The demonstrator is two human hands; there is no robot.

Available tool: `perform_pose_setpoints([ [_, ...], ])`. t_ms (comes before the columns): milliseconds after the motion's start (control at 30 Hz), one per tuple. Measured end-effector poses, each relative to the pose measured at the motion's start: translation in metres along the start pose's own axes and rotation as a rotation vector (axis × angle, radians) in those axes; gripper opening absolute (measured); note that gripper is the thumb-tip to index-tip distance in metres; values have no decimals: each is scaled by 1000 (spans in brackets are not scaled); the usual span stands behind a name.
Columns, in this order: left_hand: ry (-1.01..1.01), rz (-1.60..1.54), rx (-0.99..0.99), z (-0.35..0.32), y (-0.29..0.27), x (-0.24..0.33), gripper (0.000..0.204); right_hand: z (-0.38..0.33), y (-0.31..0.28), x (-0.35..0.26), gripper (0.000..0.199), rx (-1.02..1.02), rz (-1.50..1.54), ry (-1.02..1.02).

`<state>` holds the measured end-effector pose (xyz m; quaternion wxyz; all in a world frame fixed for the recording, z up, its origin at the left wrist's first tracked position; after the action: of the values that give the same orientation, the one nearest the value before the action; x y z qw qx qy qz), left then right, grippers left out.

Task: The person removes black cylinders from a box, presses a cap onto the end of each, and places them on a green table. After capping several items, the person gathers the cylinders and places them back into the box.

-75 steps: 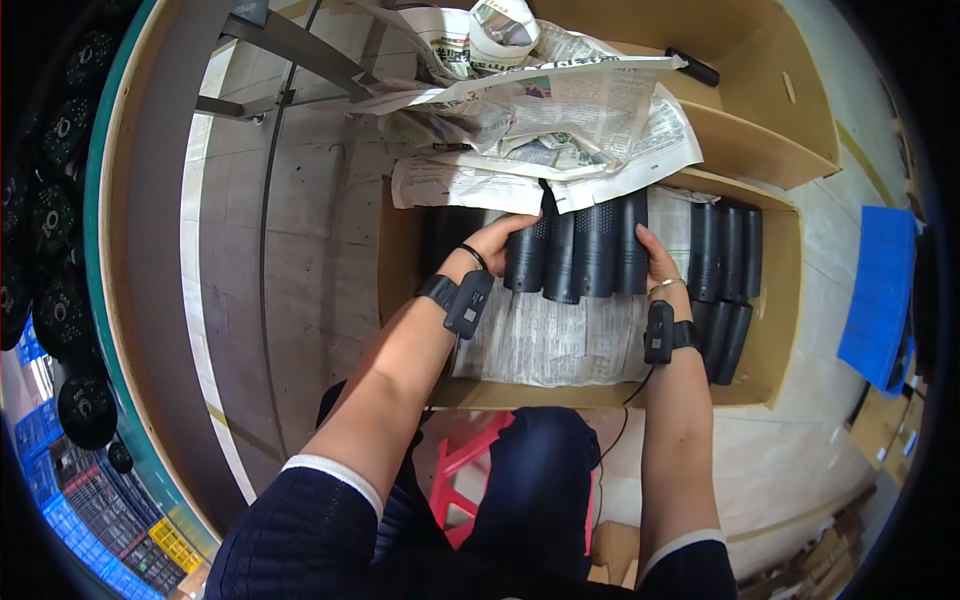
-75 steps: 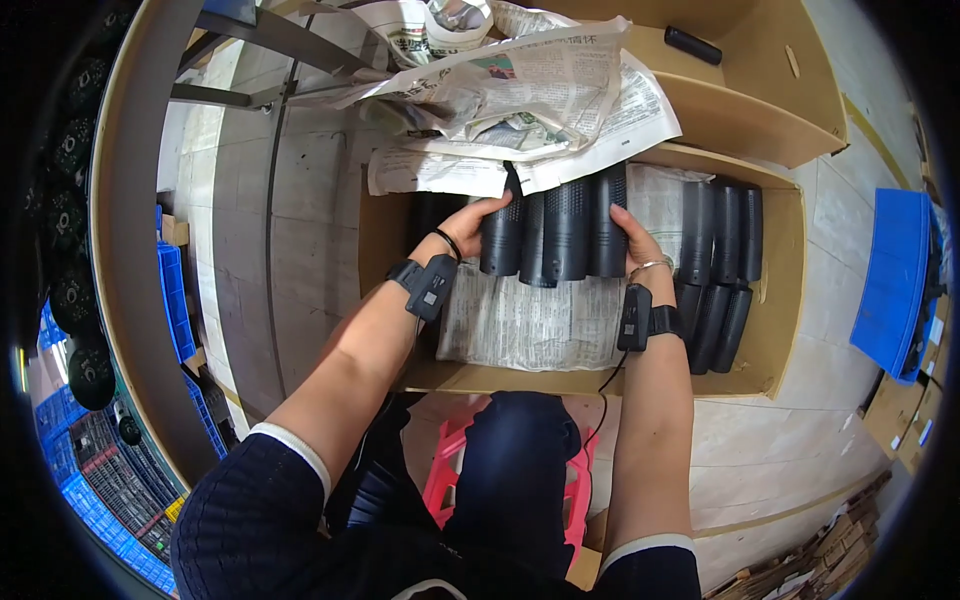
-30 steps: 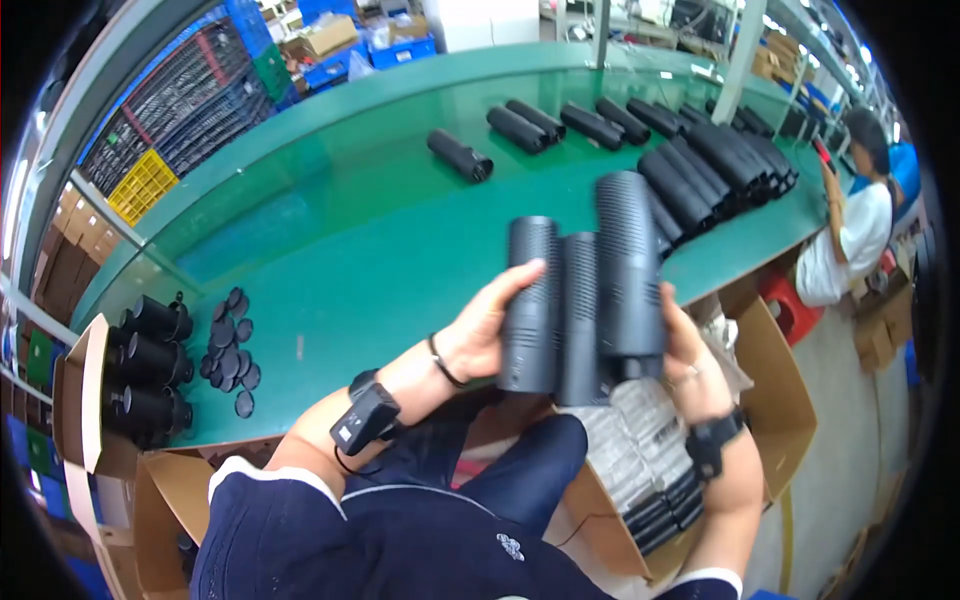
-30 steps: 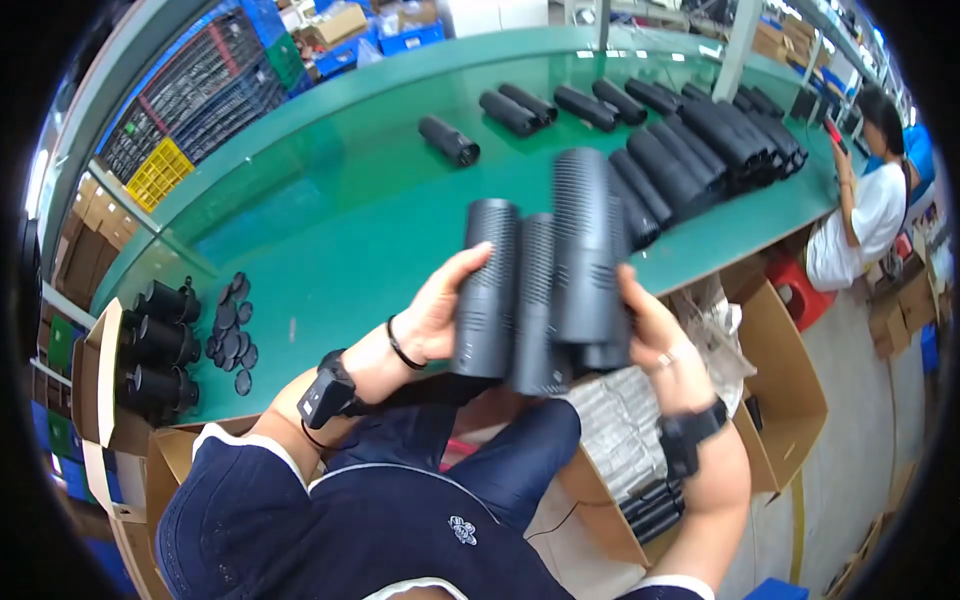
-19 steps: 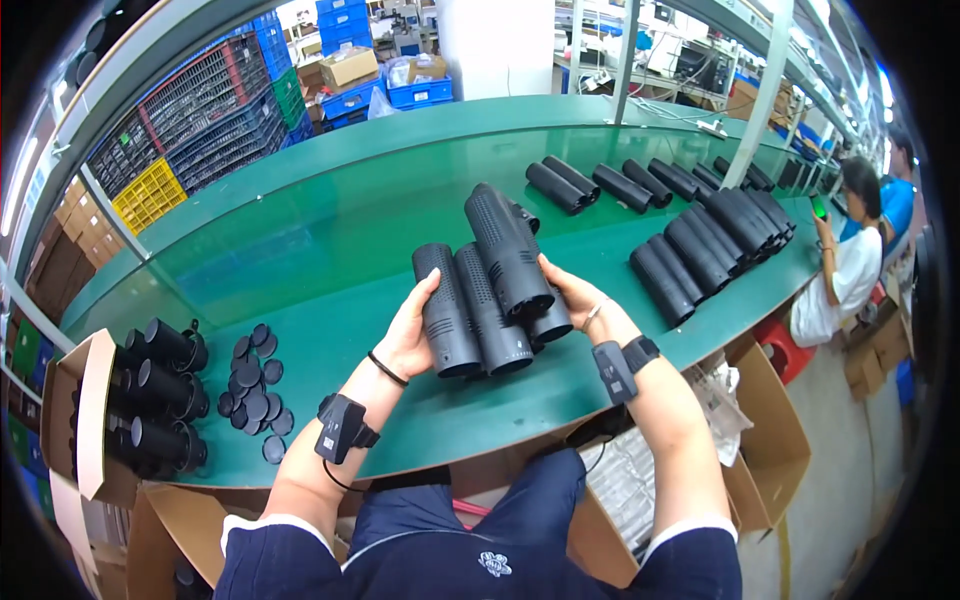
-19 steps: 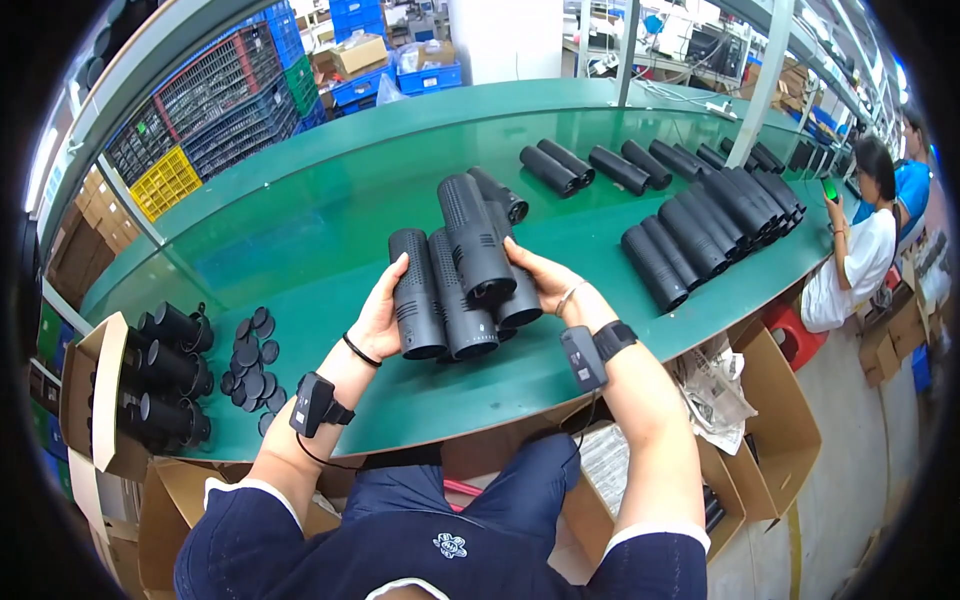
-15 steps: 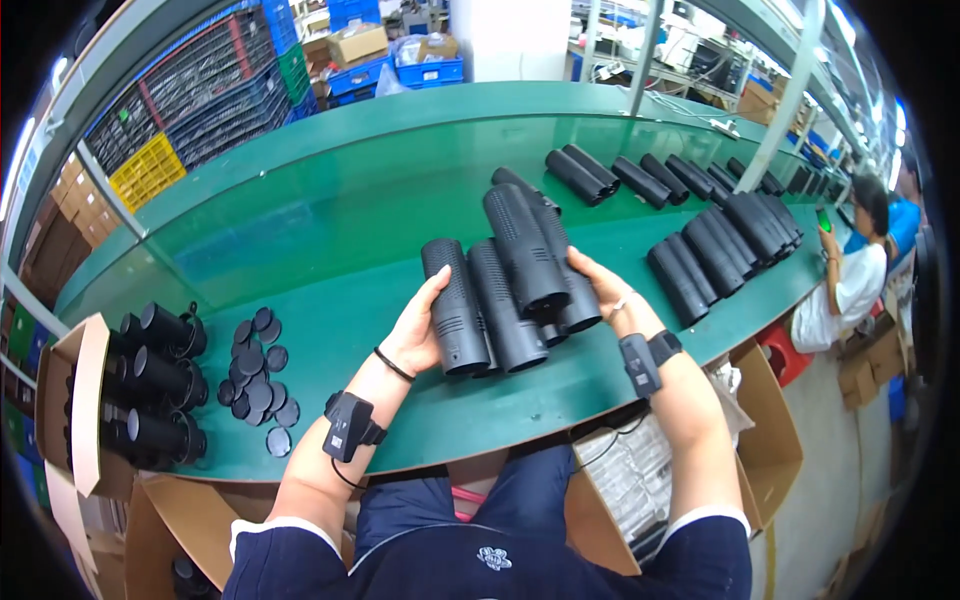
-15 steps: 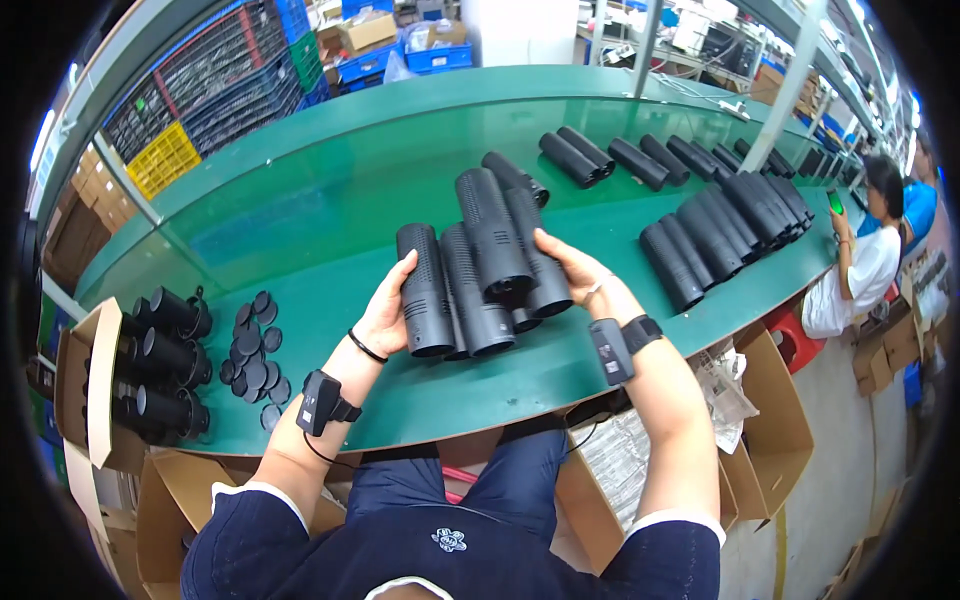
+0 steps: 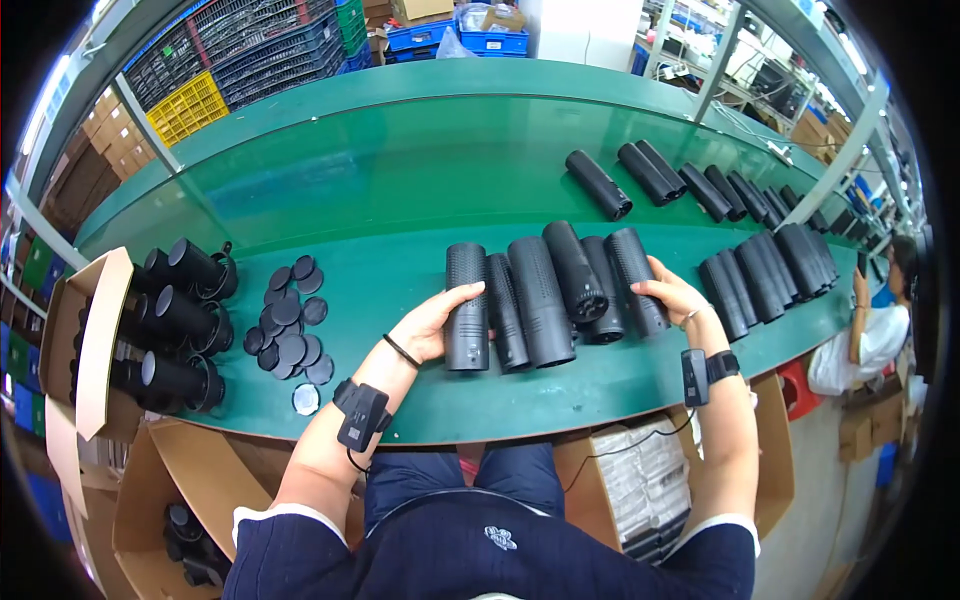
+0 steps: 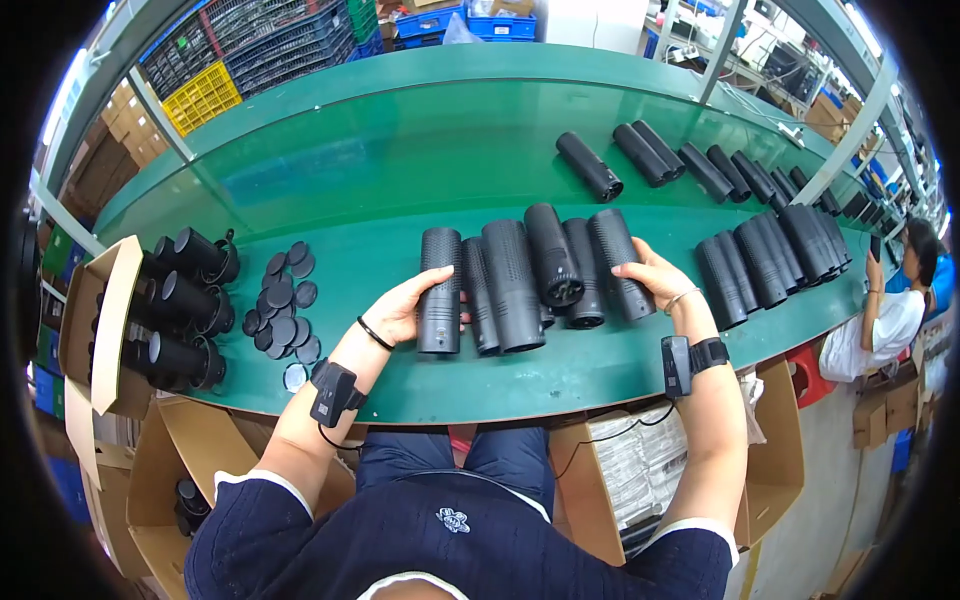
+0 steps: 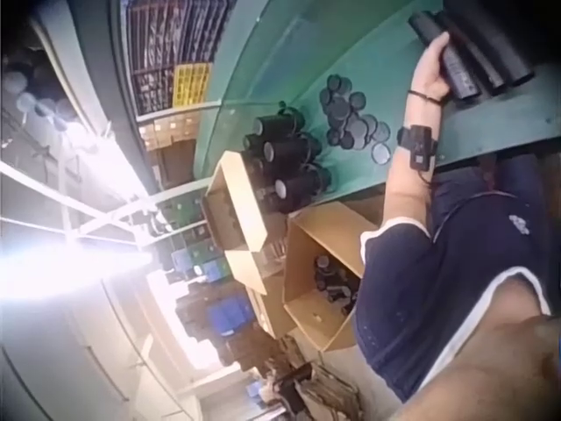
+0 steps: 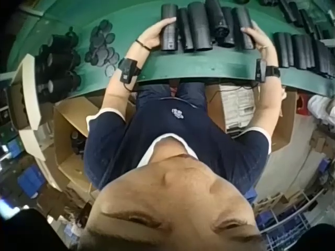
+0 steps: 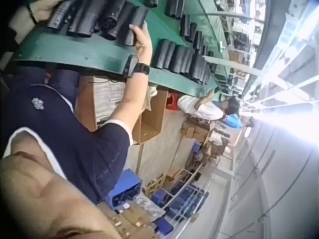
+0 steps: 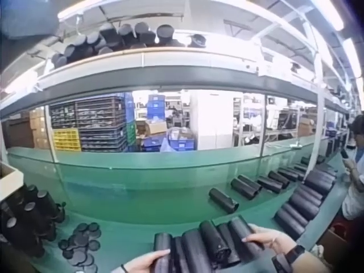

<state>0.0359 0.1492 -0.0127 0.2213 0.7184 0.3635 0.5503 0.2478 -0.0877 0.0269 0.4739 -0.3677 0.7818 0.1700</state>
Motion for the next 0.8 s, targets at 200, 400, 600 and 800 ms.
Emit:
perform_pose_setpoints([
  [200,158,285,192,-8,-31,24,47,1,-25,9,86,359,-421,-21],
  [400,568,362,78,-48,-22,70,78,-6,-20,0,83,496,-651,-81],
  [600,746,710,-148,-87,-5,79,80,-29,-19,-11,72,881,-934,-215],
  [800,805,1031,-202,-114,-6,79,77,-78,193,-75,32,122,-117,-443],
])
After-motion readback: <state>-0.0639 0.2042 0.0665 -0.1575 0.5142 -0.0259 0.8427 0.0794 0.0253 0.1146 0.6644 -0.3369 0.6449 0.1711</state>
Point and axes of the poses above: each hand's wrist, its own z-axis towards the middle knuckle, its own y-axis out of the palm, x = y × z, the point moved 10 cm from there along z, towards the middle knuckle, and after that the axes turned 11 degrees about y, right-handed, at the moved point
